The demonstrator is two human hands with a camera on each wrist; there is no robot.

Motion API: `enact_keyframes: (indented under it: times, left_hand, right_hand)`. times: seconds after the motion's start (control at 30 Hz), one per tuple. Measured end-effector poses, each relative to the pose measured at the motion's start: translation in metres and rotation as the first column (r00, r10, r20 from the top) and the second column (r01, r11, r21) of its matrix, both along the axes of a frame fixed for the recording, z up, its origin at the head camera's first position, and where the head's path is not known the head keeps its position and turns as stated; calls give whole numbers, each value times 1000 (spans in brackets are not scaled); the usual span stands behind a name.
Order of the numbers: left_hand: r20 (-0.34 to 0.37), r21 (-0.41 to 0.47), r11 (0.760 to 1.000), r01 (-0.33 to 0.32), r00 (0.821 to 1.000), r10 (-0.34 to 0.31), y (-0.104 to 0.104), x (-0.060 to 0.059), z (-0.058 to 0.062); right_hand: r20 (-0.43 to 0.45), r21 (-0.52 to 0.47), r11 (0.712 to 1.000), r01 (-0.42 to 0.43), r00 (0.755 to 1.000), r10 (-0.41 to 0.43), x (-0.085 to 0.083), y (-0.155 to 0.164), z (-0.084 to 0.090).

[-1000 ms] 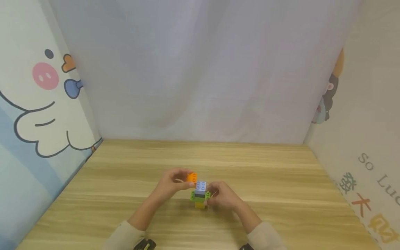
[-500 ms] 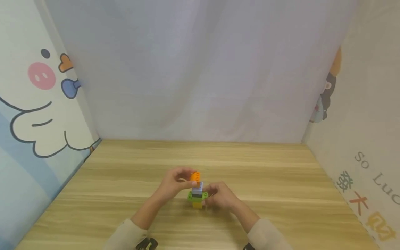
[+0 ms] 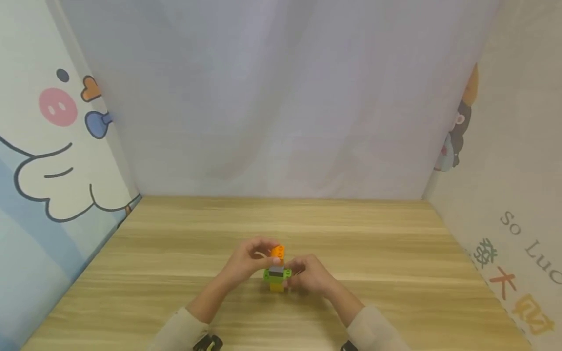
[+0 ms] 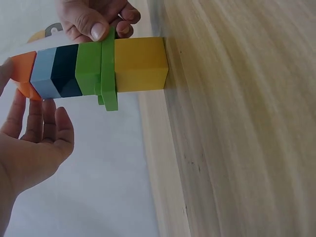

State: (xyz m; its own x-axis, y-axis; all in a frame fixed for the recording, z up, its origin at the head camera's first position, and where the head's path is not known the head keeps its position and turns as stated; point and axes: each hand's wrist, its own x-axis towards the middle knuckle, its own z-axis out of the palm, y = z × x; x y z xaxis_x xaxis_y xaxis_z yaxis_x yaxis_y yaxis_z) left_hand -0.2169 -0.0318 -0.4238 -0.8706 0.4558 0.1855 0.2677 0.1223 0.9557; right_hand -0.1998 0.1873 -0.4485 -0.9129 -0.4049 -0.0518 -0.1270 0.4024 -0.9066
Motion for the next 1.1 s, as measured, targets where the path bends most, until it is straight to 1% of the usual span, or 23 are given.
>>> enact_keyframes:
  times: [0.2,0.57,0.83,1.1]
  left_hand:
    - [-5,-36,999,1,1000,-1,-1,0,1]
    - [-18,-37,999,-3,1000,2,1,2,-4]
    - [5,-52,998,-28,1000,29,1,4,-3]
    - [-13,-34,999,-24,1000,23,1,4,-3]
  right_hand:
    - [-12,3,1000,-8,1000,8,-2,0,-1]
    - [-37,2,999,-46,998,46,-4,1,-2]
    - [-41,11,999,-43,998,44,-5,2,-3]
    - [-41,11,999,-44,998,45,-6,4,-3]
